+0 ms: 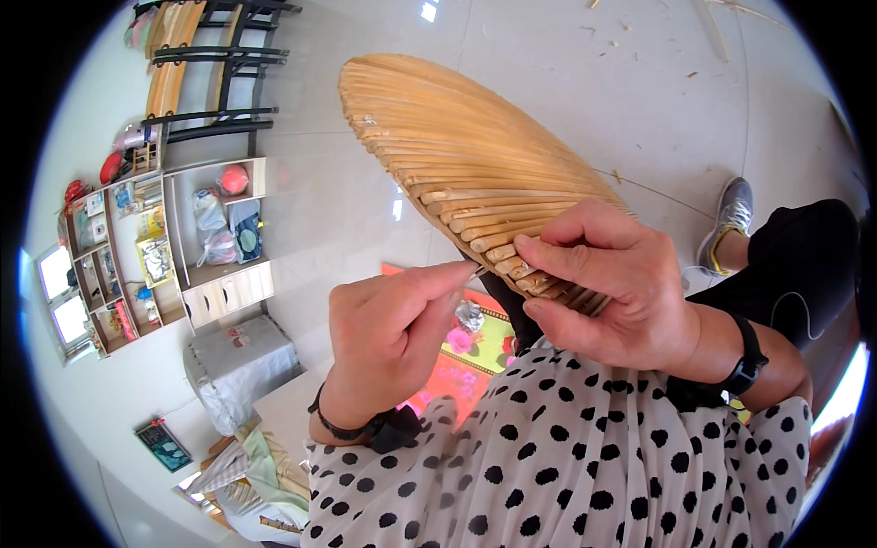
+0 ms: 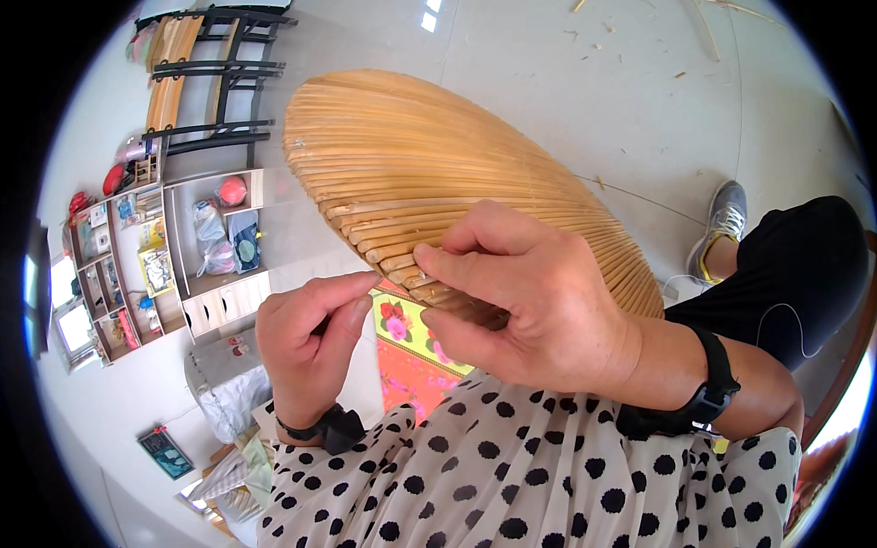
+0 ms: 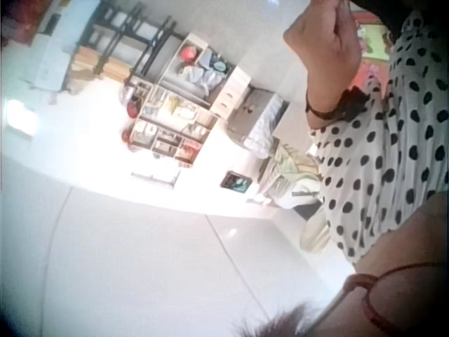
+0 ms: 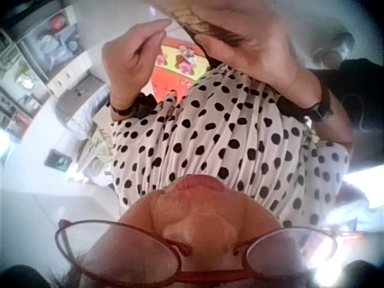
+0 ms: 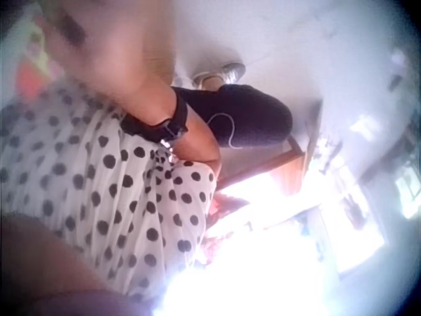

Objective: The person sews the edge of a woven basket using a needle and thread. They pull the thread through the basket's rim, tie knots, and trim the thread with scissors.

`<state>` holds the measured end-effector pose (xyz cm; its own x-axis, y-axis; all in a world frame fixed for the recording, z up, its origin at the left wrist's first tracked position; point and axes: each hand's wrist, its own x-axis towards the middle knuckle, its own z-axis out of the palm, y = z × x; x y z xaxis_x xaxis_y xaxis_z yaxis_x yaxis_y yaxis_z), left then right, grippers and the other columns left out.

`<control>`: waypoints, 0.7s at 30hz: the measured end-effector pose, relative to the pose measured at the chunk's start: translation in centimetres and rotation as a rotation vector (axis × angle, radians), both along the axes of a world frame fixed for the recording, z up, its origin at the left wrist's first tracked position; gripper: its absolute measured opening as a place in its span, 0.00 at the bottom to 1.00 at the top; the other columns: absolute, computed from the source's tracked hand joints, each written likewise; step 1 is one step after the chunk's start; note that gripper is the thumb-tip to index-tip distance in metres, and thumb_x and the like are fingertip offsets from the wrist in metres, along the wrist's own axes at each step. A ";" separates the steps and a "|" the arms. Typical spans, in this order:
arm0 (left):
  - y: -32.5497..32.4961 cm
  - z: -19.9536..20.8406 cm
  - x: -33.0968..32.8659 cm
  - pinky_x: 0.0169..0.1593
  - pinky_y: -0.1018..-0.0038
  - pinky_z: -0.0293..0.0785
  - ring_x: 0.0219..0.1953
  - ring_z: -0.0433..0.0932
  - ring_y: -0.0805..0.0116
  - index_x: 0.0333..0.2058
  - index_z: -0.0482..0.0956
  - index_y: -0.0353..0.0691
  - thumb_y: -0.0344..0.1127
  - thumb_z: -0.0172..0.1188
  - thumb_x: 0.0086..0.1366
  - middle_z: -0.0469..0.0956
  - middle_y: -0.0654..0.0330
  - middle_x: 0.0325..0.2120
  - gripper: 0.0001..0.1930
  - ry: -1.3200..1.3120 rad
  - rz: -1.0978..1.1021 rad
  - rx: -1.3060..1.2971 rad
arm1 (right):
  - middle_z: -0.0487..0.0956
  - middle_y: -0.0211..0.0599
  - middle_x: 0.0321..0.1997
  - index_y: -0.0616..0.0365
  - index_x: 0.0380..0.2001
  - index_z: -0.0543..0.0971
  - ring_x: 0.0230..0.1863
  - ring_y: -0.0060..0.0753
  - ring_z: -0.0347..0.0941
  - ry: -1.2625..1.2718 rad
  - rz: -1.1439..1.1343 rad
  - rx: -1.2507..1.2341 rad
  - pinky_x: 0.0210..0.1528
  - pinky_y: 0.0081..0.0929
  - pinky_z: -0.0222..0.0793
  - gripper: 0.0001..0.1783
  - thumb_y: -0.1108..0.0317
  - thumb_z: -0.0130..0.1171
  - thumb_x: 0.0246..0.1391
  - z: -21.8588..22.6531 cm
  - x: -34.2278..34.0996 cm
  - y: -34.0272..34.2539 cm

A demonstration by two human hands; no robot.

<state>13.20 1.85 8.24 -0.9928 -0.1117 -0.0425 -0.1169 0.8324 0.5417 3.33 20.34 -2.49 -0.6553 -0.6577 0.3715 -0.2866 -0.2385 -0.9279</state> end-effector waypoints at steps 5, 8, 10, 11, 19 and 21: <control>-0.3 -0.9 0.1 0.23 0.79 0.69 0.18 0.76 0.72 0.38 0.82 0.33 0.19 0.60 0.59 0.79 0.57 0.19 0.08 0.046 -0.051 -0.006 | 0.78 0.44 0.39 0.68 0.47 0.81 0.36 0.34 0.76 -0.022 0.033 -0.034 0.37 0.25 0.73 0.24 0.74 0.71 0.42 -0.4 0.0 0.0; -0.2 -1.0 0.1 0.21 0.79 0.69 0.17 0.77 0.72 0.38 0.81 0.33 0.20 0.60 0.60 0.78 0.58 0.18 0.08 0.061 -0.061 0.005 | 0.78 0.44 0.40 0.67 0.47 0.81 0.37 0.34 0.76 -0.082 0.042 -0.026 0.38 0.24 0.73 0.25 0.74 0.71 0.42 -0.3 0.2 0.0; 0.0 -0.9 0.3 0.21 0.79 0.68 0.17 0.76 0.72 0.38 0.81 0.34 0.20 0.60 0.60 0.78 0.58 0.18 0.08 0.049 -0.038 0.007 | 0.78 0.43 0.40 0.66 0.47 0.81 0.37 0.33 0.76 -0.101 0.045 -0.023 0.38 0.24 0.73 0.25 0.73 0.71 0.43 -0.2 0.2 0.0; 0.0 -0.8 0.3 0.21 0.80 0.68 0.17 0.76 0.73 0.38 0.81 0.34 0.20 0.60 0.60 0.78 0.58 0.18 0.07 0.036 -0.031 0.001 | 0.78 0.43 0.40 0.66 0.47 0.81 0.37 0.32 0.76 -0.096 0.041 -0.024 0.38 0.24 0.73 0.25 0.73 0.71 0.43 -0.4 0.1 0.0; 0.5 1.0 1.0 0.23 0.81 0.67 0.17 0.75 0.73 0.37 0.77 0.34 0.21 0.59 0.63 0.77 0.59 0.17 0.05 -0.114 0.112 0.031 | 0.77 0.41 0.41 0.66 0.48 0.80 0.36 0.29 0.76 -0.106 0.017 0.001 0.38 0.22 0.73 0.24 0.74 0.70 0.44 -0.2 0.2 0.0; 0.2 0.7 0.6 0.23 0.81 0.67 0.17 0.76 0.73 0.37 0.77 0.35 0.21 0.58 0.63 0.76 0.59 0.17 0.05 -0.118 0.079 0.044 | 0.77 0.40 0.42 0.66 0.48 0.80 0.36 0.28 0.75 -0.129 0.016 0.006 0.38 0.22 0.72 0.24 0.74 0.69 0.44 0.0 0.1 0.0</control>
